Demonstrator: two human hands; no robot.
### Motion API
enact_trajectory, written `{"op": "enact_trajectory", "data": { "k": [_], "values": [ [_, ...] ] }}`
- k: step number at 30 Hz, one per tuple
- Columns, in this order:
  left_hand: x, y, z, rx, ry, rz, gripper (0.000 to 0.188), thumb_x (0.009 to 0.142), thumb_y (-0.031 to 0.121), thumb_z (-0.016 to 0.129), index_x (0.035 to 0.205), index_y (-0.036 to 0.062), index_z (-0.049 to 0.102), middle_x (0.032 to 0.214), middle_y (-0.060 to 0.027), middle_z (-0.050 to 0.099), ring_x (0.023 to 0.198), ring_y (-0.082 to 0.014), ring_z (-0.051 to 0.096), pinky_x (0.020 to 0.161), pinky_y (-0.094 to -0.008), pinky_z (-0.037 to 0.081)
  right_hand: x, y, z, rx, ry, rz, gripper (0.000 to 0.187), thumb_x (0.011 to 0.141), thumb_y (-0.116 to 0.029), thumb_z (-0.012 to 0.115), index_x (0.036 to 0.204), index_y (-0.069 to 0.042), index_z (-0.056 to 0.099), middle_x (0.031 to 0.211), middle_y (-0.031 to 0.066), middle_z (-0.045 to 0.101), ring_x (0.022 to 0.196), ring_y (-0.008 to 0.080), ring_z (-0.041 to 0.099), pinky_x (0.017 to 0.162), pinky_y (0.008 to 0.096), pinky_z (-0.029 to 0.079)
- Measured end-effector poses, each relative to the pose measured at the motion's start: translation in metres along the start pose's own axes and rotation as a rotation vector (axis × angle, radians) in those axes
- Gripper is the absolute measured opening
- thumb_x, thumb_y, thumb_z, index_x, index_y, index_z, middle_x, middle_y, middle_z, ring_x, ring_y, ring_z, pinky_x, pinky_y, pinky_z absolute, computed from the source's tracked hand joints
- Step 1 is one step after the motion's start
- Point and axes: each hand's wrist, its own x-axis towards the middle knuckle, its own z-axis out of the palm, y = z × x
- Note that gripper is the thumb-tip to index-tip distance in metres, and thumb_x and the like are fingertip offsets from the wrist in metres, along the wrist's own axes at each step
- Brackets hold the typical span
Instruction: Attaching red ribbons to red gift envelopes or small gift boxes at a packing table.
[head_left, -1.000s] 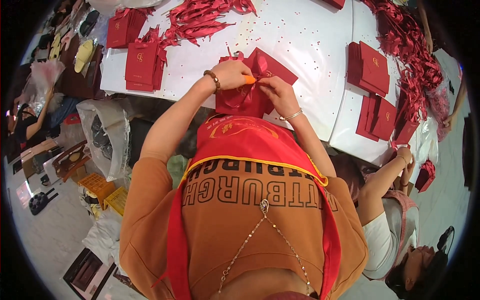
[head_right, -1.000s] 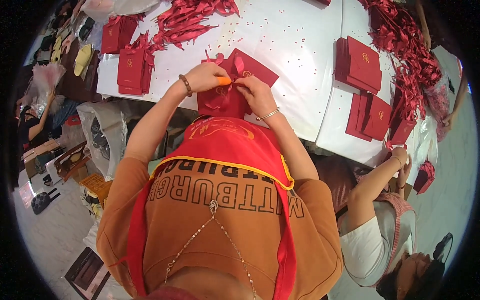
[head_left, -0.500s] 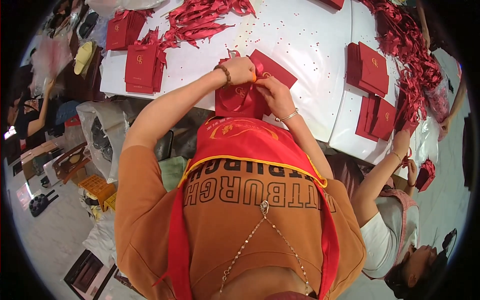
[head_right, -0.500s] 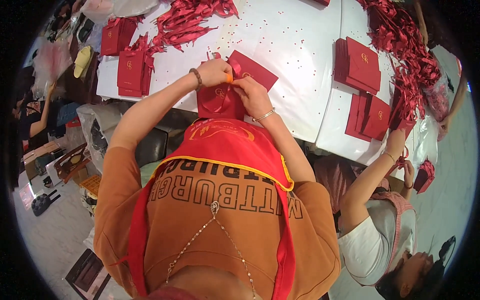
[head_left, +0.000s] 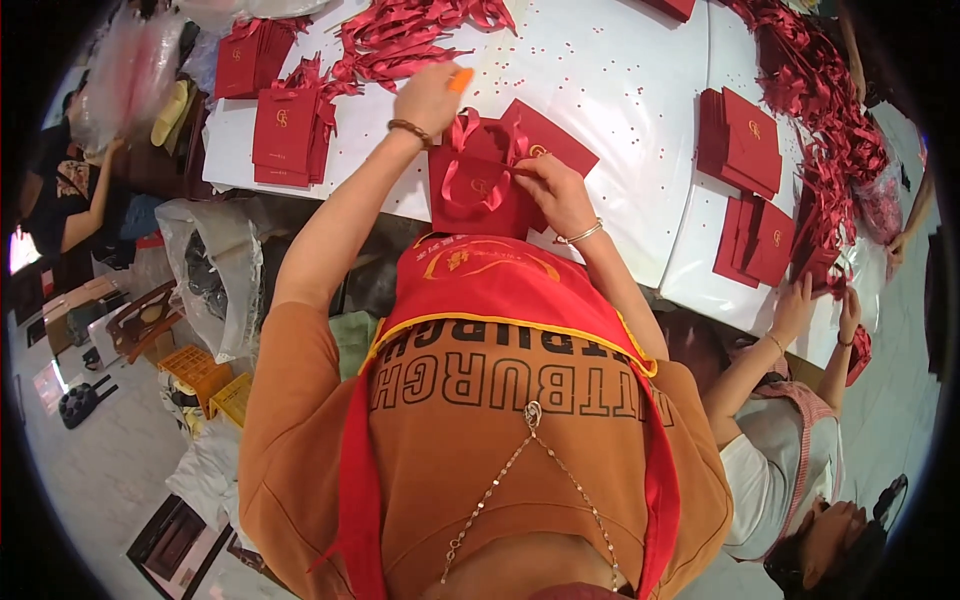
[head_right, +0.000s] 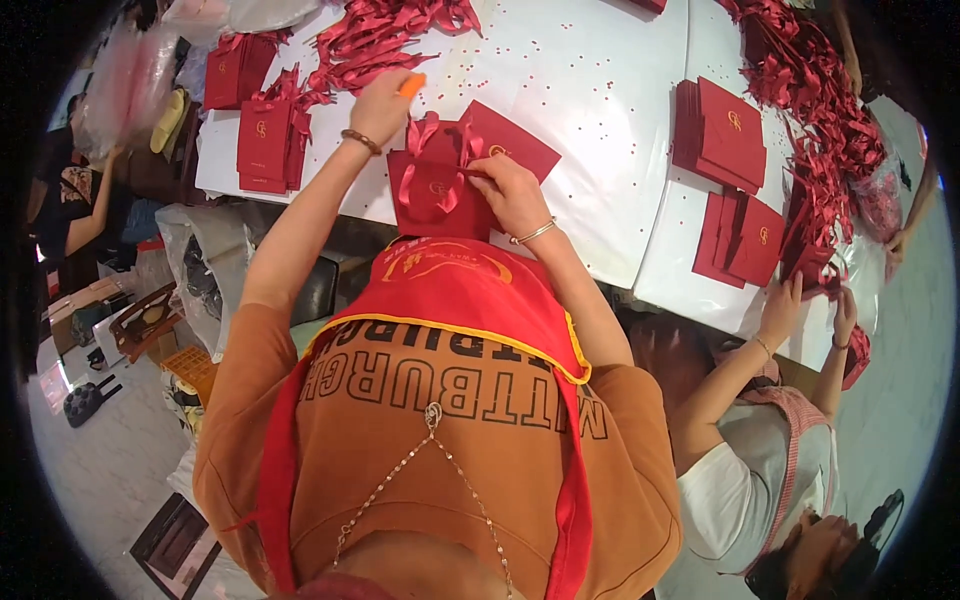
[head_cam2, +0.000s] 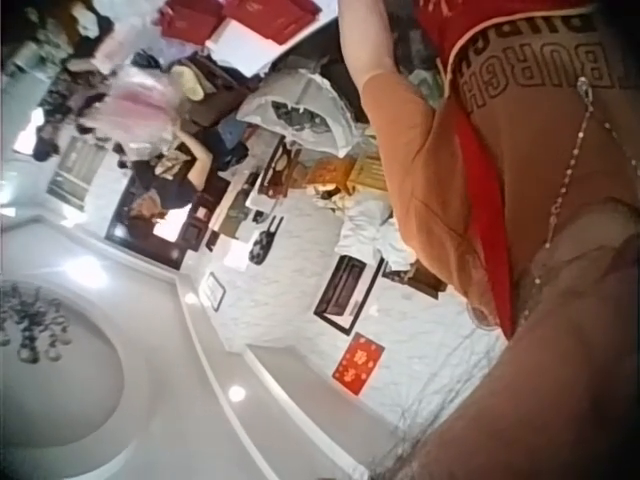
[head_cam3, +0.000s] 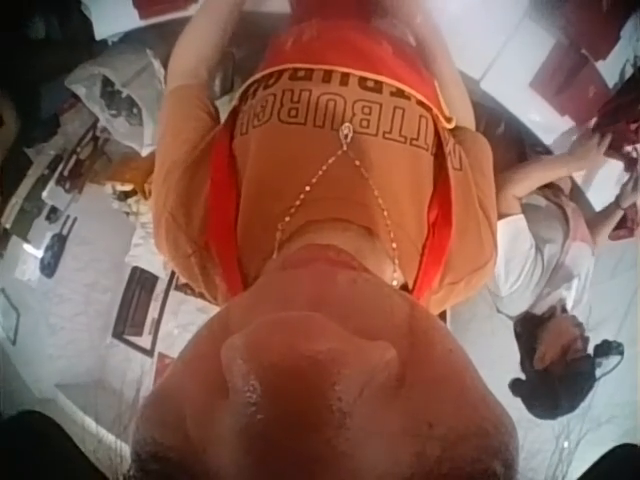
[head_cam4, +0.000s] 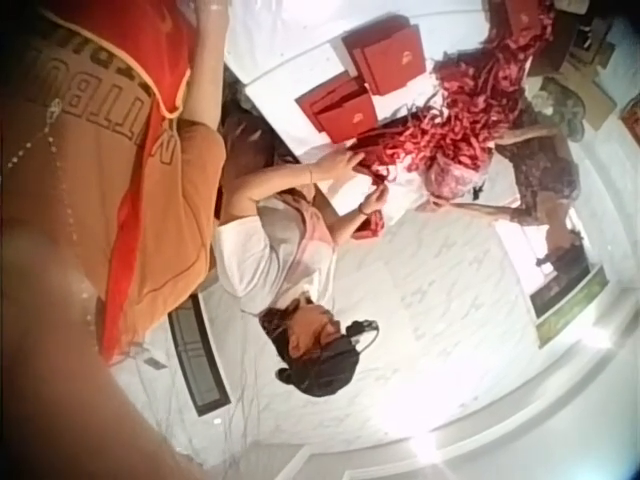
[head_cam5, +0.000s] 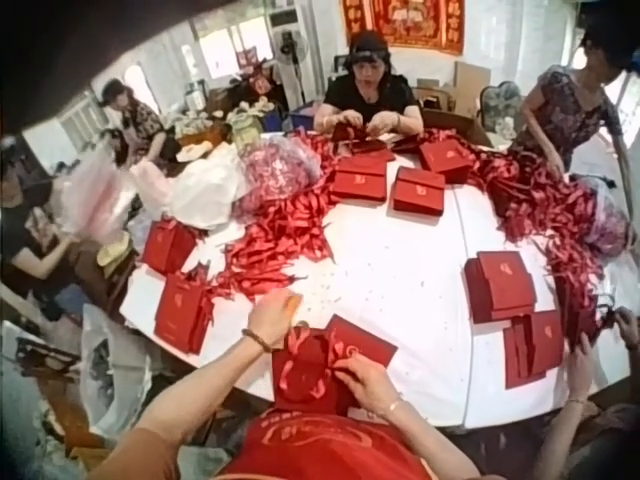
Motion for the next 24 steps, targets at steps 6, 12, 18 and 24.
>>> {"op": "enact_trajectory", "data": {
  "k": [6, 12, 18, 24],
  "values": [
    [-0.013, 0.006, 0.005, -0.571, -0.475, -0.437, 0.041, 0.083, 0.044, 0.048, 0.084, 0.0053, 0.061, 0.067, -0.0054, 0.058, 0.063, -0.0154, 0.056, 0.06, -0.0318, 0.044, 0.001, 0.004, 0.001, 0.052, 0.007, -0.013, 0.015, 0.075, -0.006, 0.061, 0.09, -0.002, 0.058, 0.075, 0.013, 0.053, 0.067, 0.0281, 0.054, 0.062, 0.0339, 0.043],
    [-0.019, 0.037, 0.011, -0.334, -0.541, 0.071, 0.025, 0.08, 0.029, 0.06, 0.08, 0.0041, 0.062, 0.063, -0.003, 0.058, 0.06, -0.0083, 0.051, 0.056, -0.0239, 0.041, 0.002, 0.001, 0.002, 0.041, -0.015, 0.0, 0.016, 0.075, -0.005, 0.06, 0.09, -0.002, 0.057, 0.074, 0.013, 0.053, 0.067, 0.0275, 0.053, 0.062, 0.0336, 0.043],
    [-0.004, 0.017, 0.022, -0.504, -0.156, 0.033, 0.016, 0.08, 0.018, 0.056, 0.076, 0.0024, 0.061, 0.059, -0.0025, 0.054, 0.056, -0.0083, 0.049, 0.052, -0.0241, 0.039, 0.0, -0.002, -0.005, 0.045, -0.072, -0.026, 0.016, 0.073, -0.004, 0.062, 0.088, -0.002, 0.057, 0.074, 0.0123, 0.053, 0.066, 0.0267, 0.053, 0.062, 0.0328, 0.043],
    [0.018, 0.008, -0.013, -0.888, -0.173, -0.42, 0.019, 0.084, 0.022, 0.052, 0.081, 0.0051, 0.06, 0.055, 0.004, 0.04, 0.051, -0.0032, 0.037, 0.049, -0.0216, 0.03, 0.005, -0.006, -0.011, 0.161, -0.072, 0.086, 0.017, 0.074, -0.005, 0.063, 0.09, -0.001, 0.057, 0.081, 0.0082, 0.058, 0.068, 0.0174, 0.055, 0.063, 0.0264, 0.044]
  ]
}}
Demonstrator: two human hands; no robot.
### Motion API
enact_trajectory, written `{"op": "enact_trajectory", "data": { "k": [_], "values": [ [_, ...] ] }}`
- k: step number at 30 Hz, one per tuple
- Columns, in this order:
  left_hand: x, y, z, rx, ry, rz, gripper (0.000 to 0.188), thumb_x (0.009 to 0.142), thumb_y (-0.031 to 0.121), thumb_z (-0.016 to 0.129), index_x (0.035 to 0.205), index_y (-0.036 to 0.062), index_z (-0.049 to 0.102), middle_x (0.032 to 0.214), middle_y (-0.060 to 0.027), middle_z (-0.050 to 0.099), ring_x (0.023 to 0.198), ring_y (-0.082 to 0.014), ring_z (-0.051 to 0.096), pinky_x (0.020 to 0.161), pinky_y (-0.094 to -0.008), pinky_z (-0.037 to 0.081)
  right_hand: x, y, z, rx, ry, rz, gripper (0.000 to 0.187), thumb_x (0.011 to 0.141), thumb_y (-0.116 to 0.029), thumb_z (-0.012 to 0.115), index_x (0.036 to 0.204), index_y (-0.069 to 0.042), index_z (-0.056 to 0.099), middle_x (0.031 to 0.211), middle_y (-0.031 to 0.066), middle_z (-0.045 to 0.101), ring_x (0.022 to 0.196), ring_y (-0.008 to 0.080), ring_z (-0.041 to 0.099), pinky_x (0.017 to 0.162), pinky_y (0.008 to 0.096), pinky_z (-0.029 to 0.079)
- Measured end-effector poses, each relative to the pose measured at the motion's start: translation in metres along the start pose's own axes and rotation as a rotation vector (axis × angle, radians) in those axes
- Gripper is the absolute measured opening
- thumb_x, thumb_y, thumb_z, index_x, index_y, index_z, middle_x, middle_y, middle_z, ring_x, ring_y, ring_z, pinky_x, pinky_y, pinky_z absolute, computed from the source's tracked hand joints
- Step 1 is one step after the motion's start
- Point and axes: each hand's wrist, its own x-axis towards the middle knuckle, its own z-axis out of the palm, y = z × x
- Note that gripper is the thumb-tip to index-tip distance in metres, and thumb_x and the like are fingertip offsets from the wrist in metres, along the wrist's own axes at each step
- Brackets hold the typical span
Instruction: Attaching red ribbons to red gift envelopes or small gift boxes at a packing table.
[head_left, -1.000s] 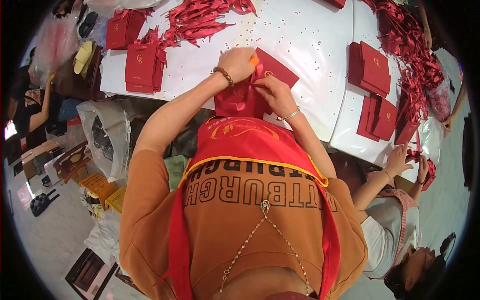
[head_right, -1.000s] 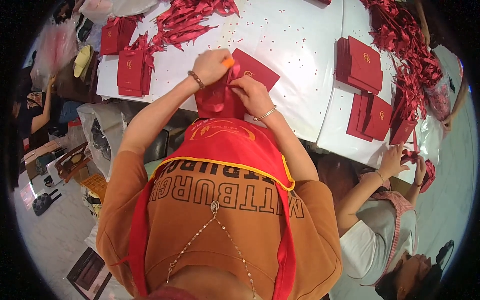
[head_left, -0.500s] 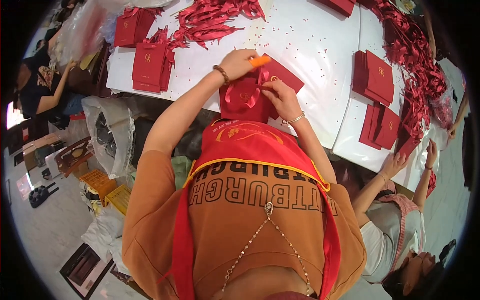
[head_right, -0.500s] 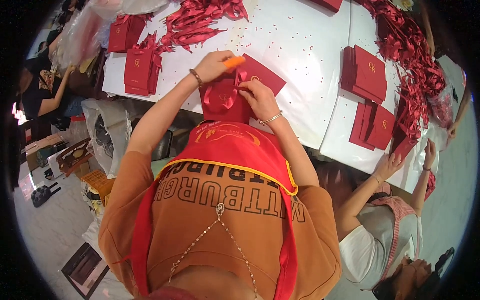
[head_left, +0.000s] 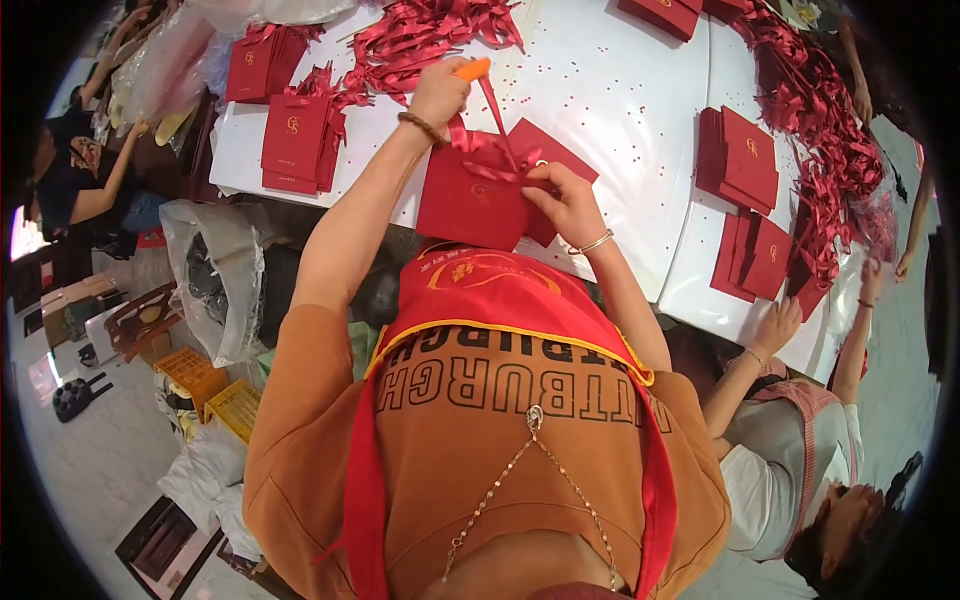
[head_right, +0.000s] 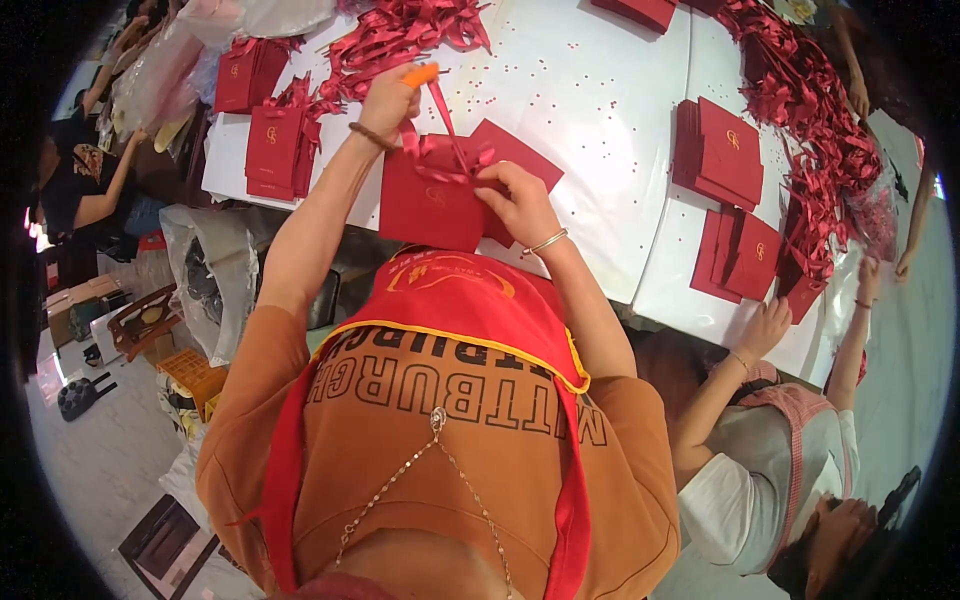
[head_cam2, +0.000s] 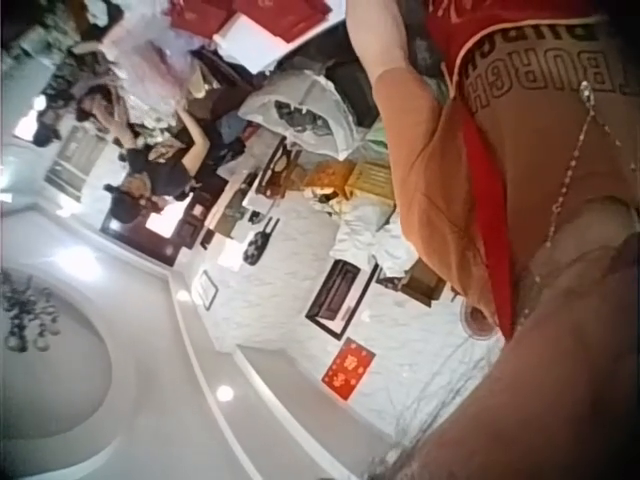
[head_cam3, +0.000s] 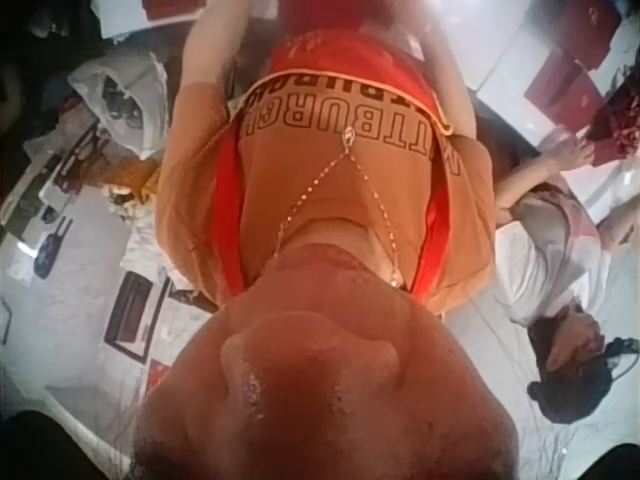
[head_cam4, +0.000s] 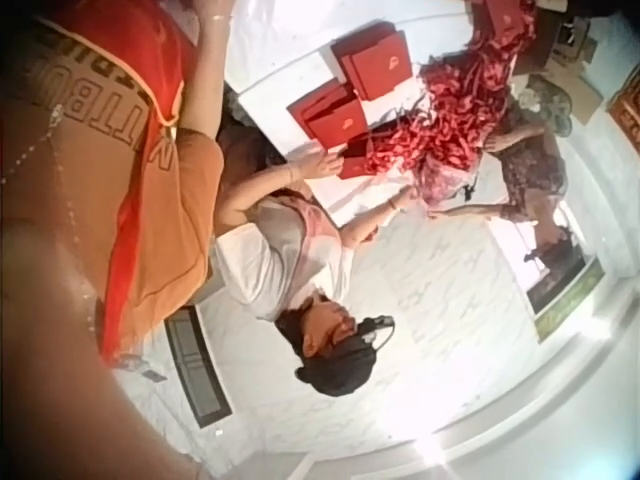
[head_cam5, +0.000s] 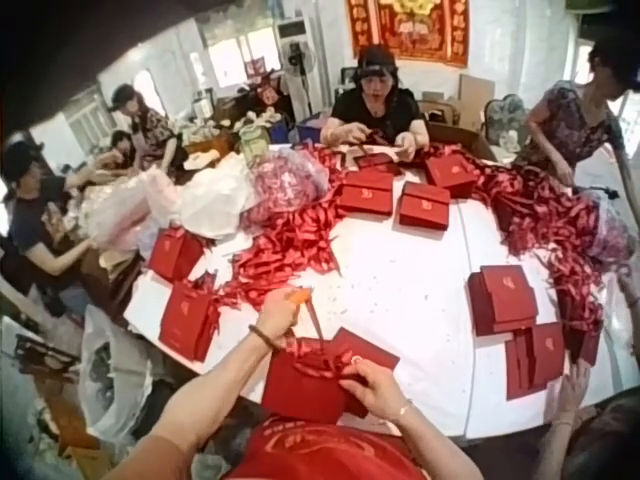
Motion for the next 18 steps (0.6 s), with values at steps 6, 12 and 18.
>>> {"op": "enact_trajectory", "data": {
  "k": [6, 12, 18],
  "values": [
    [-0.029, -0.014, -0.031, -0.223, -0.065, -0.068, 0.041, 0.088, 0.037, 0.047, 0.118, 0.0085, 0.044, 0.097, -0.0044, 0.058, 0.084, -0.0095, 0.055, 0.073, -0.0212, 0.041, 0.001, 0.013, 0.007, 0.386, 0.223, 0.139, 0.022, 0.075, -0.006, 0.064, 0.095, -0.003, 0.056, 0.089, 0.0035, 0.06, 0.073, 0.0085, 0.054, 0.064, 0.0233, 0.044],
    [-0.083, -0.031, -0.009, -0.222, -0.175, -0.112, 0.029, 0.083, 0.015, 0.058, 0.108, 0.0018, 0.049, 0.094, -0.0059, 0.058, 0.085, -0.0115, 0.056, 0.071, -0.0254, 0.047, 0.011, -0.003, 0.011, -0.413, 0.29, -0.114, 0.028, 0.074, -0.011, 0.067, 0.098, -0.003, 0.054, 0.09, 0.0047, 0.059, 0.077, 0.0129, 0.054, 0.069, 0.0255, 0.044],
    [-0.093, -0.024, -0.025, -0.145, -0.092, -0.014, 0.031, 0.077, 0.008, 0.064, 0.104, 0.0004, 0.049, 0.09, -0.0071, 0.059, 0.079, -0.0124, 0.058, 0.067, -0.0252, 0.049, 0.028, -0.002, 0.034, 0.455, 0.234, 0.108, 0.025, 0.075, -0.007, 0.065, 0.094, -0.004, 0.049, 0.081, 0.0018, 0.052, 0.075, 0.0099, 0.05, 0.07, 0.0238, 0.043]
  ]
}}
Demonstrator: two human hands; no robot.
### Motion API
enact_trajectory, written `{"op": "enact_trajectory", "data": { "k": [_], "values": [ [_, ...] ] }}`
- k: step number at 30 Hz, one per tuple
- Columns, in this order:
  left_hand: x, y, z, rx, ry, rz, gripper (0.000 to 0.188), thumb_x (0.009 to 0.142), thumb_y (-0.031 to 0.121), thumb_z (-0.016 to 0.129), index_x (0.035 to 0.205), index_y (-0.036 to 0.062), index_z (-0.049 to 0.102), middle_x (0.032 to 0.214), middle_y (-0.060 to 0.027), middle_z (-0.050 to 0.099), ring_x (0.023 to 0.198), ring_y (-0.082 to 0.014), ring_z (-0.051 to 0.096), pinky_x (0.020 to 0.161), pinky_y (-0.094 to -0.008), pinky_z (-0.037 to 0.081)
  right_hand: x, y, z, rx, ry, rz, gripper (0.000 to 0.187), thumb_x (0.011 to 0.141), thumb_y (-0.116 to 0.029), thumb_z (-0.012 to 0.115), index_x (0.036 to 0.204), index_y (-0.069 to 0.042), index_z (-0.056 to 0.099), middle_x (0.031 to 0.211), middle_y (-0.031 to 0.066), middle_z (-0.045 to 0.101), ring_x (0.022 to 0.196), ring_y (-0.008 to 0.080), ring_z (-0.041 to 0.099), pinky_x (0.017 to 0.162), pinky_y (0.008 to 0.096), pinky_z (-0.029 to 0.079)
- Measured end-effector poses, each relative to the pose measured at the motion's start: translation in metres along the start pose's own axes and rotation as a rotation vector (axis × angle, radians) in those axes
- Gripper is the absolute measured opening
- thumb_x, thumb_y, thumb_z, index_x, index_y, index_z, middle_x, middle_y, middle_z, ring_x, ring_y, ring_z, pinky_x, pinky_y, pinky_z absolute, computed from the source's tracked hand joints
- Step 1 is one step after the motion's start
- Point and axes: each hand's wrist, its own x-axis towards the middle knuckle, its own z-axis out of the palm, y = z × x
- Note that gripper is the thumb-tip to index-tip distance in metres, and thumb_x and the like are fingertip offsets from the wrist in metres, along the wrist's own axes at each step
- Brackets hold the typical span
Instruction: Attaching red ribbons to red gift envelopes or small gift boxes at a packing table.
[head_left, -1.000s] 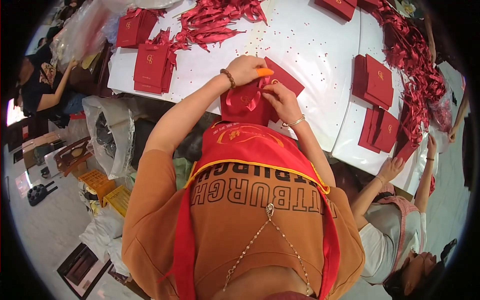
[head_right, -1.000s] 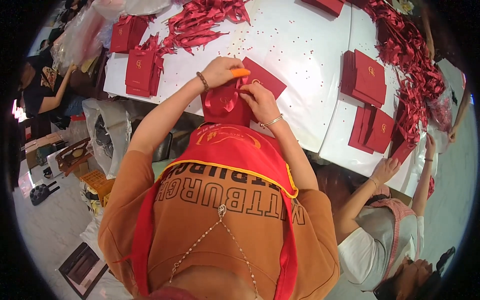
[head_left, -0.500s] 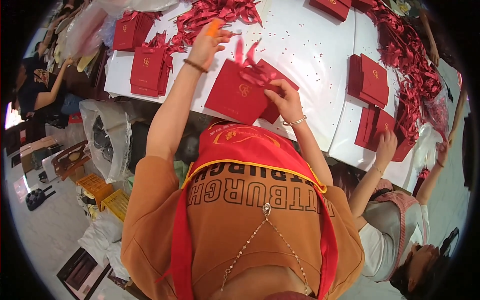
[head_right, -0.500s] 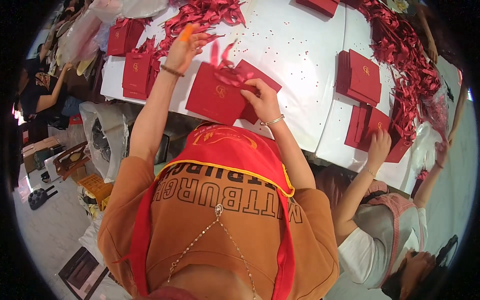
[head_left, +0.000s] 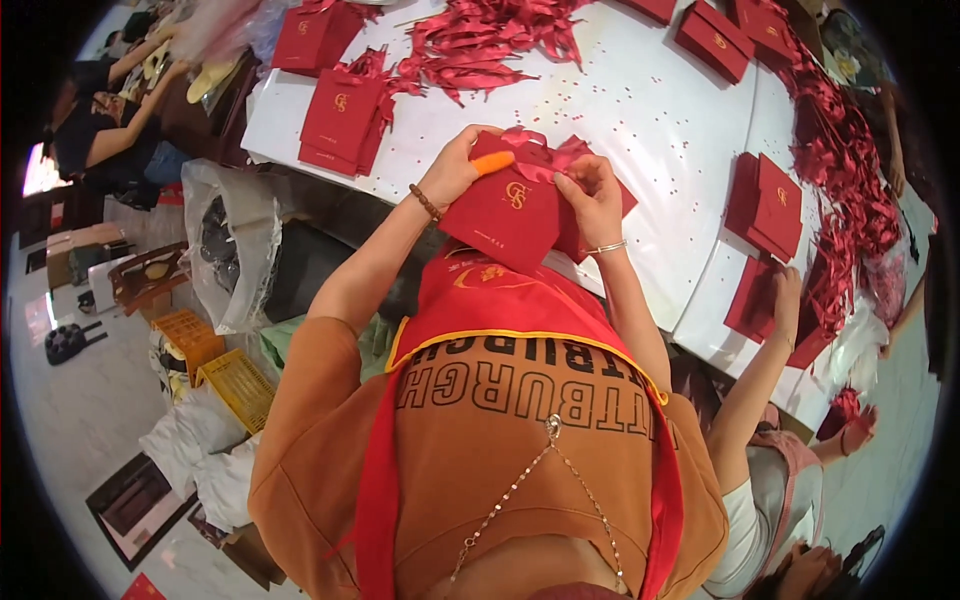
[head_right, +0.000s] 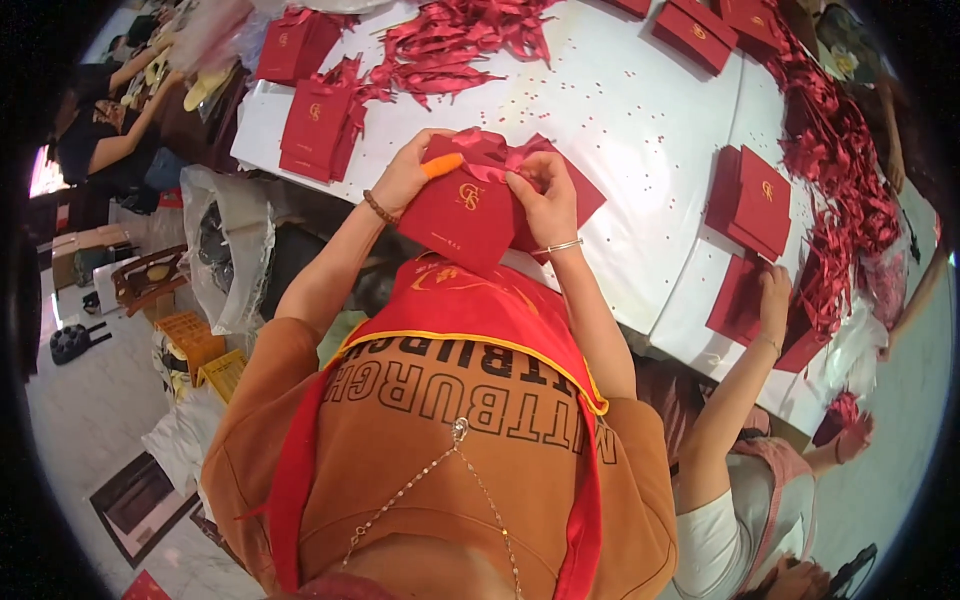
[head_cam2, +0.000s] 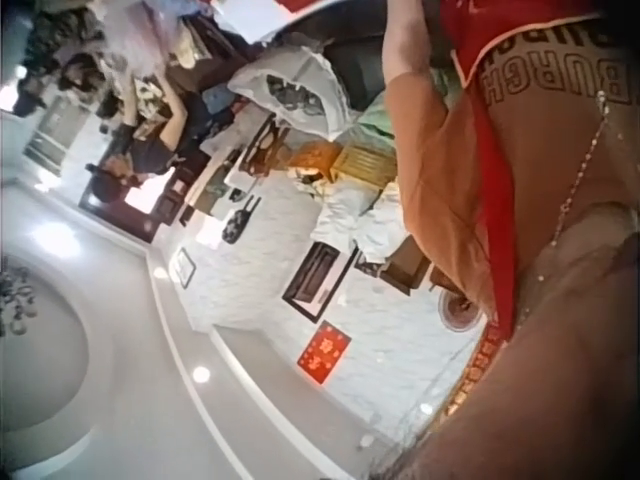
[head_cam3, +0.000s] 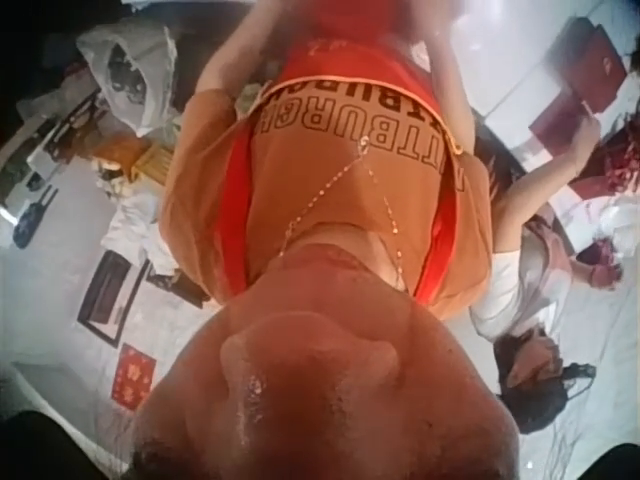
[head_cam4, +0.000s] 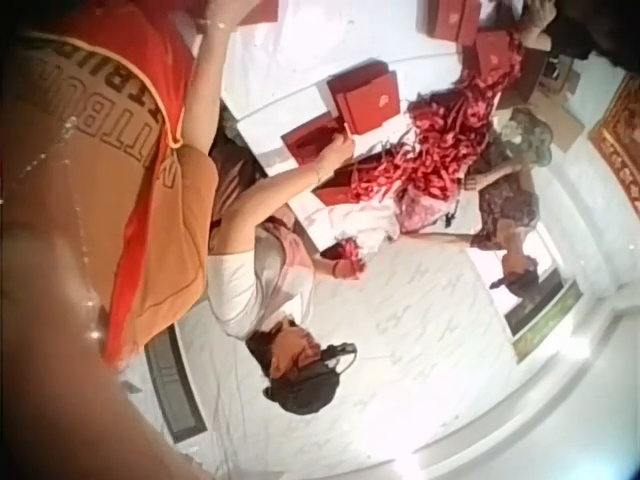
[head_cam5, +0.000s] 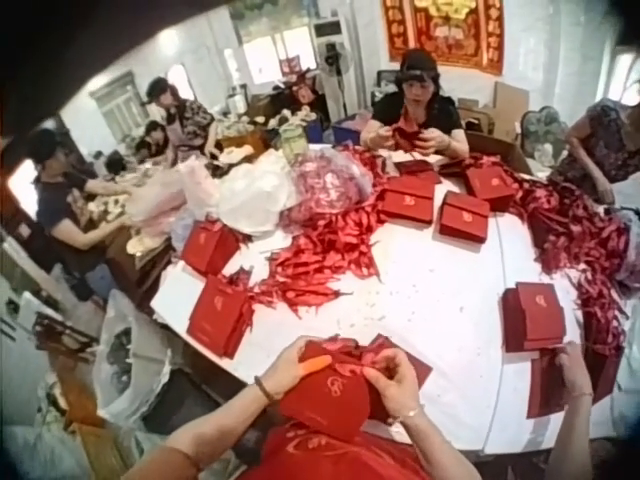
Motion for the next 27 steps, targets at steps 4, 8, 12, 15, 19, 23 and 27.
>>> {"op": "enact_trajectory", "data": {
  "k": [4, 8, 12, 15, 19, 23, 27],
  "values": [
    [-0.007, -0.008, -0.024, -0.037, 0.039, 0.033, 0.041, 0.072, 0.007, 0.069, 0.106, 0.0012, 0.048, 0.093, -0.0081, 0.059, 0.081, -0.0124, 0.058, 0.068, -0.0254, 0.049, 0.006, 0.01, 0.017, -0.086, -0.02, -0.07, 0.023, 0.077, -0.007, 0.063, 0.095, -0.003, 0.048, 0.083, 0.0025, 0.053, 0.075, 0.0085, 0.05, 0.069, 0.0215, 0.043],
    [0.004, 0.021, -0.106, 0.261, 0.205, 0.209, 0.043, 0.069, 0.008, 0.069, 0.108, 0.0007, 0.052, 0.094, -0.0057, 0.06, 0.089, -0.0126, 0.056, 0.076, -0.0261, 0.045, -0.002, -0.018, 0.025, 0.104, -0.089, 0.119, 0.022, 0.08, -0.01, 0.061, 0.098, -0.003, 0.049, 0.085, 0.0031, 0.054, 0.074, 0.0092, 0.052, 0.067, 0.022, 0.044],
    [0.025, 0.046, -0.22, 0.313, 0.247, 0.159, 0.049, 0.072, 0.006, 0.067, 0.117, 0.0039, 0.049, 0.1, -0.0062, 0.06, 0.087, -0.0133, 0.058, 0.075, -0.0261, 0.048, 0.001, -0.007, 0.004, -0.03, -0.088, 0.172, 0.019, 0.082, -0.014, 0.058, 0.096, -0.002, 0.053, 0.083, 0.0028, 0.057, 0.072, 0.0091, 0.054, 0.063, 0.0227, 0.045],
    [0.048, 0.032, -0.285, 0.738, 0.38, 0.151, 0.055, 0.07, 0.016, 0.071, 0.119, 0.0069, 0.047, 0.104, -0.0112, 0.059, 0.092, -0.02, 0.058, 0.079, -0.0293, 0.047, 0.002, -0.005, 0.003, -0.097, -0.073, 0.16, 0.017, 0.082, -0.013, 0.058, 0.094, -0.002, 0.054, 0.081, 0.0019, 0.057, 0.071, 0.0085, 0.053, 0.064, 0.0222, 0.045],
    [0.072, -0.013, -0.295, 1.202, 0.627, 0.166, 0.054, 0.069, 0.026, 0.071, 0.117, 0.0167, 0.048, 0.107, -0.0136, 0.057, 0.1, -0.0305, 0.054, 0.083, -0.0373, 0.044, 0.003, -0.003, -0.001, -0.148, -0.043, 0.14, 0.015, 0.082, -0.012, 0.058, 0.093, -0.002, 0.056, 0.079, 0.0018, 0.058, 0.07, 0.0074, 0.053, 0.064, 0.0217, 0.044],
    [0.074, 0.004, -0.232, 1.491, 0.87, 0.092, 0.028, 0.075, 0.021, 0.059, 0.102, 0.0214, 0.057, 0.11, -0.0077, 0.053, 0.098, -0.0331, 0.051, 0.08, -0.0445, 0.042, 0.002, 0.002, -0.024, -0.3, 0.071, 0.065, 0.014, 0.082, -0.011, 0.058, 0.092, -0.001, 0.057, 0.079, 0.0021, 0.06, 0.07, 0.0069, 0.054, 0.064, 0.0217, 0.045],
    [0.095, 0.022, -0.177, 1.31, 0.841, 0.727, 0.02, 0.073, 0.015, 0.055, 0.091, 0.0187, 0.062, 0.095, -0.0077, 0.06, 0.089, -0.0276, 0.055, 0.078, -0.0389, 0.043, 0.002, 0.002, -0.037, -0.27, 0.173, 0.074, 0.013, 0.081, -0.01, 0.058, 0.091, -0.001, 0.058, 0.079, 0.0026, 0.061, 0.068, 0.0072, 0.055, 0.063, 0.0218, 0.045]
  ]
}}
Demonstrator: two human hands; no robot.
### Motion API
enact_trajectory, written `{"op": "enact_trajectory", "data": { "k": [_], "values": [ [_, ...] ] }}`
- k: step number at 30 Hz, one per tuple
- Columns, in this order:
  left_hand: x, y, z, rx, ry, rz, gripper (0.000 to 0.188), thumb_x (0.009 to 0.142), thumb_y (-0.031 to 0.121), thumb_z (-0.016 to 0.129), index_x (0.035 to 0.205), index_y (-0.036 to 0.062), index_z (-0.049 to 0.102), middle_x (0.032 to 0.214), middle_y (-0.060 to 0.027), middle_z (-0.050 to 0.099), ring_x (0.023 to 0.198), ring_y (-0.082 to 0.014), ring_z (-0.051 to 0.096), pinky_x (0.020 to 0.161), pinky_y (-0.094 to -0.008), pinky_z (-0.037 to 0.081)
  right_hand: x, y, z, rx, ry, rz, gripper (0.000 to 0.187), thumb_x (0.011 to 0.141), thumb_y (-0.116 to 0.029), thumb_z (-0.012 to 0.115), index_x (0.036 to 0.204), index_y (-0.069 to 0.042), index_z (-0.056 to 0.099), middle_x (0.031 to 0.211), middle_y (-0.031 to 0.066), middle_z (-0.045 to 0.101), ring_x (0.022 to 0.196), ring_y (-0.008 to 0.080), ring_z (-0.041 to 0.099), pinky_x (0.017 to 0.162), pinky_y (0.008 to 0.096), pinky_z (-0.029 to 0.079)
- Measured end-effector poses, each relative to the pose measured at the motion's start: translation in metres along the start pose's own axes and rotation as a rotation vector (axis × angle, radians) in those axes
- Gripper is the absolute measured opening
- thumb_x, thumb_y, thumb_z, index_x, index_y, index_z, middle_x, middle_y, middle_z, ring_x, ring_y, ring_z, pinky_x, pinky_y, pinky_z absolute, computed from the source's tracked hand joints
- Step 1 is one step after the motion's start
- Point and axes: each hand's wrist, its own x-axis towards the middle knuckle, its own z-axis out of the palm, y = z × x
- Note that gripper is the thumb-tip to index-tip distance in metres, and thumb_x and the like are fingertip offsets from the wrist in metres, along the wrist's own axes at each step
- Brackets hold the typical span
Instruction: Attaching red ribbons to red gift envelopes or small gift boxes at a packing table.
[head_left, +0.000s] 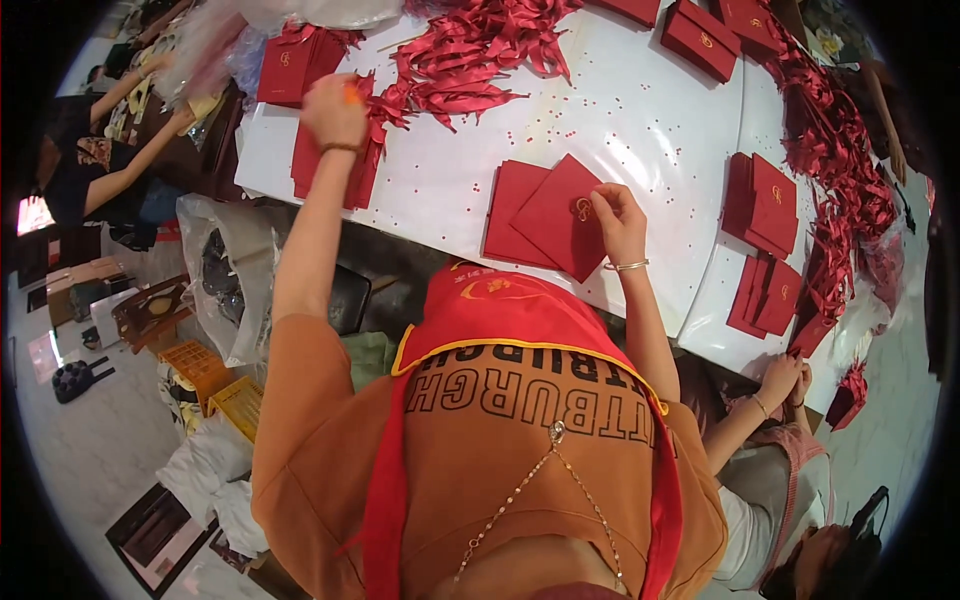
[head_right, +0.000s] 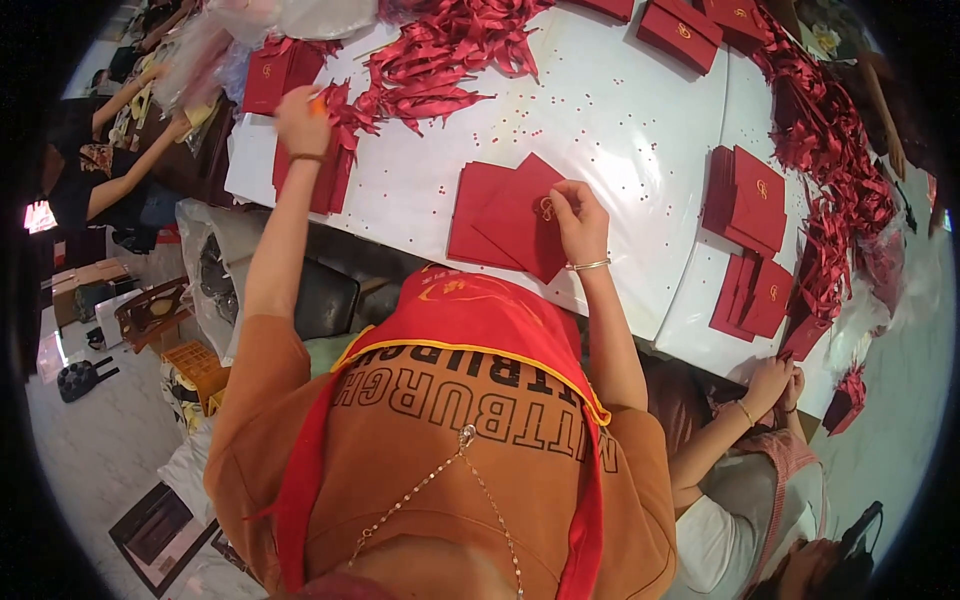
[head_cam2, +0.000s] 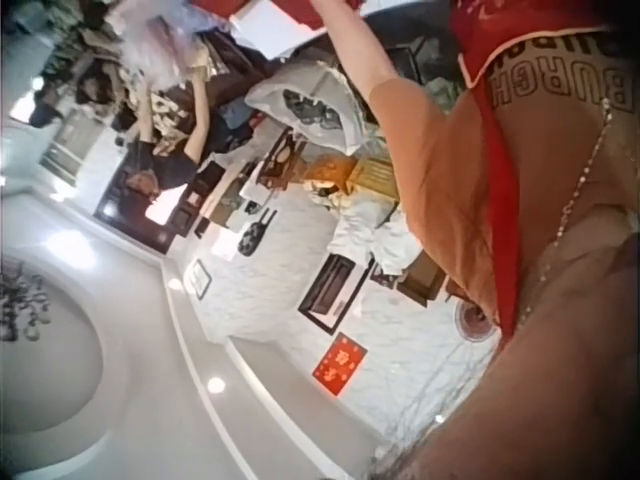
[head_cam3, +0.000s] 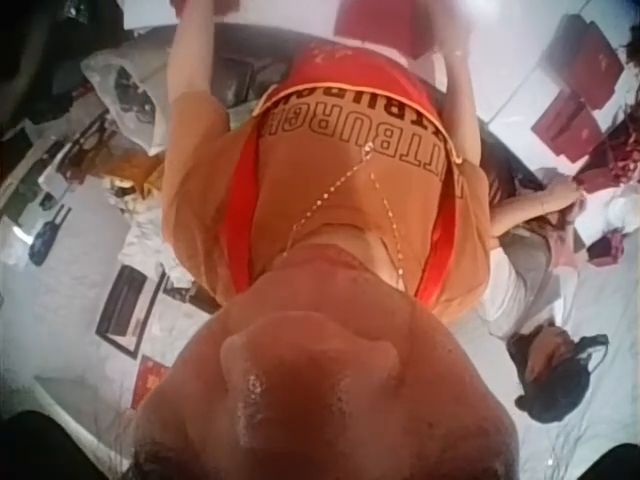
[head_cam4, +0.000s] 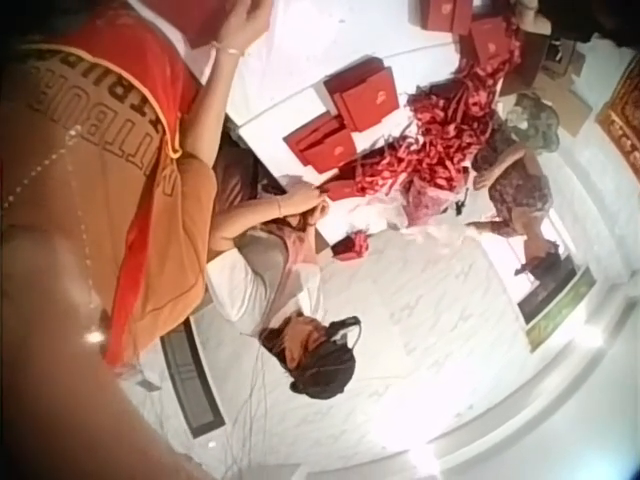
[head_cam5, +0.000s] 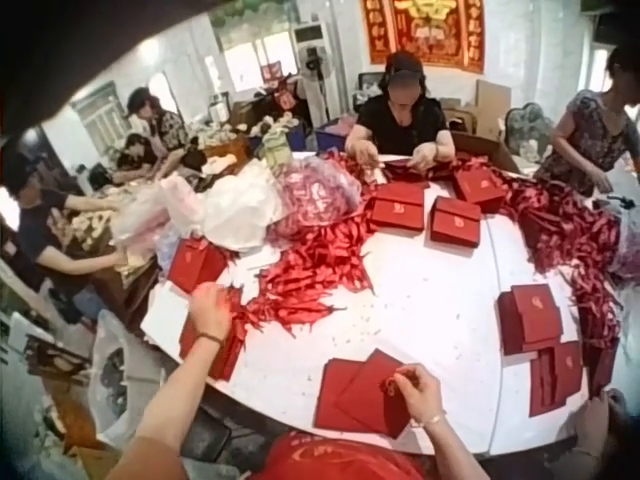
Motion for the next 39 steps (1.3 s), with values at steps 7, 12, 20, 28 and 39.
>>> {"op": "enact_trajectory", "data": {
  "k": [7, 12, 20, 28, 39],
  "values": [
    [-0.021, 0.153, 0.085, -0.188, -0.617, 0.235, 0.021, 0.077, 0.024, 0.055, 0.094, 0.0137, 0.063, 0.092, -0.0068, 0.06, 0.088, -0.0259, 0.054, 0.073, -0.0393, 0.042, 0.006, -0.005, -0.002, -0.127, 0.026, -0.049, 0.014, 0.081, -0.01, 0.058, 0.09, 0.0, 0.058, 0.076, 0.0031, 0.061, 0.066, 0.0077, 0.054, 0.061, 0.0216, 0.045],
    [-0.036, 0.155, 0.113, -0.028, -0.586, 0.154, 0.013, 0.078, 0.022, 0.053, 0.086, 0.0164, 0.062, 0.095, -0.0021, 0.055, 0.095, -0.0223, 0.048, 0.077, -0.0413, 0.033, 0.006, 0.016, -0.016, -0.354, 0.075, -0.135, 0.018, 0.078, -0.014, 0.06, 0.092, -0.004, 0.059, 0.085, 0.0079, 0.06, 0.076, 0.0195, 0.056, 0.071, 0.031, 0.045],
    [-0.047, 0.172, 0.025, -0.44, -0.719, 0.224, 0.01, 0.08, 0.012, 0.052, 0.088, 0.009, 0.057, 0.082, -0.0053, 0.061, 0.078, -0.023, 0.056, 0.071, -0.0404, 0.039, 0.02, 0.038, -0.002, -0.897, 0.052, -0.273, 0.032, 0.071, -0.027, 0.064, 0.099, -0.012, 0.061, 0.101, 0.0049, 0.055, 0.096, 0.0254, 0.048, 0.079, 0.0402, 0.037],
    [-0.098, 0.191, -0.016, -0.888, -1.043, -0.198, 0.012, 0.083, 0.007, 0.053, 0.092, -0.0005, 0.057, 0.068, -0.0048, 0.059, 0.057, -0.0084, 0.056, 0.052, -0.0226, 0.045, 0.008, 0.011, 0.02, -0.889, -0.074, -0.466, 0.026, 0.066, -0.02, 0.069, 0.09, -0.014, 0.062, 0.088, 0.0054, 0.053, 0.084, 0.0238, 0.05, 0.07, 0.0356, 0.039],
    [-0.123, 0.201, -0.006, -0.835, -0.894, -0.285, 0.012, 0.08, 0.007, 0.055, 0.089, -0.0002, 0.059, 0.068, -0.0056, 0.06, 0.057, -0.0091, 0.056, 0.051, -0.0222, 0.045, 0.006, -0.016, 0.021, -0.895, -0.253, -0.259, 0.024, 0.07, -0.025, 0.065, 0.09, -0.013, 0.062, 0.08, 0.0062, 0.062, 0.076, 0.0225, 0.057, 0.073, 0.0368, 0.039]
  ]
}}
